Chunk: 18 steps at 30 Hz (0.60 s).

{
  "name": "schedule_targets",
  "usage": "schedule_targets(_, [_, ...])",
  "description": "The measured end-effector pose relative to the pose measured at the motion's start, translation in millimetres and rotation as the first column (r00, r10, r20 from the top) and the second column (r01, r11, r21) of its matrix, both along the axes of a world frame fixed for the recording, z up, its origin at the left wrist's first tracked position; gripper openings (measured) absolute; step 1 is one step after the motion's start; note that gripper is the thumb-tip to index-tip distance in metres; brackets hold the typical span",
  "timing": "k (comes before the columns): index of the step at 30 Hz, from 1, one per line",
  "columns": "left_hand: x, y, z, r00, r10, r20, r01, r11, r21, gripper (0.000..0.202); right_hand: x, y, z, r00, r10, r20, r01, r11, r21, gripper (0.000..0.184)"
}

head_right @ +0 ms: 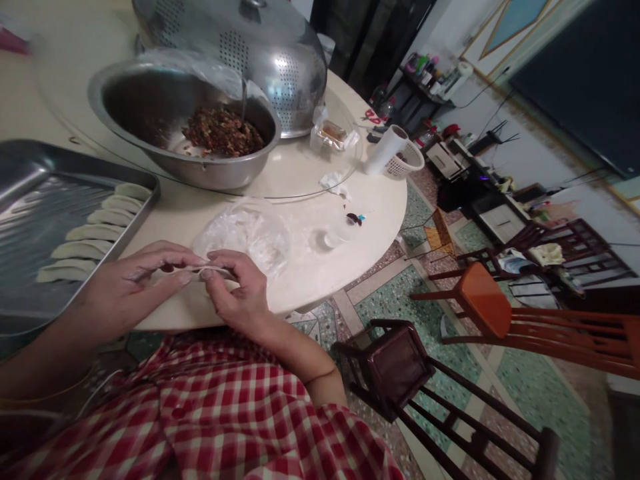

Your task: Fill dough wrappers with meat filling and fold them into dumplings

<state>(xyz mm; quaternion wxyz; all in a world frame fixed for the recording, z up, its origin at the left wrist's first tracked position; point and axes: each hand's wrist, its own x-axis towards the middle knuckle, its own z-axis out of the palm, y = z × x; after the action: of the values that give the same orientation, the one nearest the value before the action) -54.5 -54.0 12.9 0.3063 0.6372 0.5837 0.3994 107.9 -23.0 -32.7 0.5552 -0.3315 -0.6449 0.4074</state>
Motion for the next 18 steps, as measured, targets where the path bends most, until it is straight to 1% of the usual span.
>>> schedule_targets(4, [0.8,-2.3,-0.9,0.992,0.042,-0.117,-0.027,0.991,0.127,0.021,-0.5,-0.8,0.5,0.999,-0.022,0.024,0.021,0.999,0.029,0.012])
schedule_targets(7, [3.1,-1.8,0.2,0.984,0.046,-0.175,-0.004,0.973,0.233,0.015,0.6,-2.6,2.0,1.0,-0.021,0.017,0.02,0.998,0.054,0.011])
schedule_targets(9, [4.5,-1.3,1.6,0.98,0.045,-0.191,0.009,0.962,0.273,0.014,1.7,-3.4,3.1,0.999,-0.014,0.031,0.013,0.999,0.051,0.015])
schedule_targets(12, [4.9,-1.9,2.8,0.98,0.052,-0.193,0.008,0.955,0.297,0.013,2.7,-3.0,4.4,0.997,0.038,0.061,-0.039,0.999,0.011,0.022])
schedule_targets(15, [3.3,-4.8,1.8,0.98,0.049,-0.192,0.012,0.952,0.307,0.012,2.1,-1.5,4.9,0.994,0.091,0.053,-0.091,0.996,-0.003,0.019])
schedule_targets(18, [-0.7,-9.2,0.1,0.982,0.017,-0.191,0.029,0.971,0.237,0.015,1.3,-0.5,5.2,0.996,0.086,0.032,-0.087,0.996,0.017,0.015])
